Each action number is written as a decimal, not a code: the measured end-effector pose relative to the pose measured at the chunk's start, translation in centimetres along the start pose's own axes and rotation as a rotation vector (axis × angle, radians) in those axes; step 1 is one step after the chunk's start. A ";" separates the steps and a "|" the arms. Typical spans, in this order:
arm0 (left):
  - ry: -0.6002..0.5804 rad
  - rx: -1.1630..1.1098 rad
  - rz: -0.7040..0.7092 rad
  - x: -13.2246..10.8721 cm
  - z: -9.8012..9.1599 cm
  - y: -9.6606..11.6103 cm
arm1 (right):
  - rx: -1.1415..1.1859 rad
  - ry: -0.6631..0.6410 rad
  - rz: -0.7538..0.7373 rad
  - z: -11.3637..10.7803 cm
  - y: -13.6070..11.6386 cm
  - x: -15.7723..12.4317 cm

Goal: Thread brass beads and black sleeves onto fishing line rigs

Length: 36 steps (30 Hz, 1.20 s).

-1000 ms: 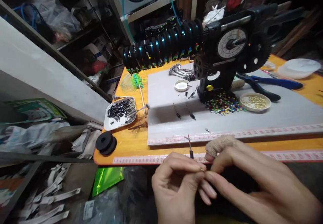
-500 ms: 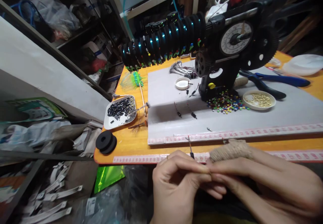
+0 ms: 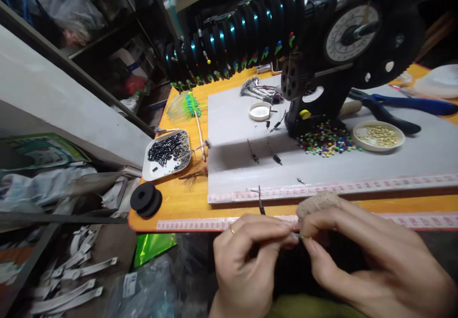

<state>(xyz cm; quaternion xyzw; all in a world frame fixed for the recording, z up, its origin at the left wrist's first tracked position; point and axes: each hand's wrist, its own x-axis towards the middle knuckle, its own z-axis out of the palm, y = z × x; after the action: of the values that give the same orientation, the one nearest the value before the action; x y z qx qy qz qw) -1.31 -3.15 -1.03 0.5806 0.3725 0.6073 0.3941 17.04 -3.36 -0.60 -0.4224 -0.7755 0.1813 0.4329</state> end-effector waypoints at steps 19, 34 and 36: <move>-0.199 0.779 0.143 0.5 -0.9 -0.2 | -0.359 -0.045 -0.094 0.0 2.6 -1.2; -0.121 0.816 0.057 0.2 0.8 -0.5 | -0.473 -0.058 0.051 -1.8 3.3 -3.4; -0.123 0.822 0.065 0.2 0.8 -0.6 | -0.483 -0.073 0.051 -1.9 3.1 -3.2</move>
<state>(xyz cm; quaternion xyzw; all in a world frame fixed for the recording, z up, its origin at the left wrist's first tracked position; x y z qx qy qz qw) -0.45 -2.72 -1.41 0.7362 0.5412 0.3845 0.1318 21.01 -4.27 -3.21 -0.5261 -0.8006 0.0166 0.2863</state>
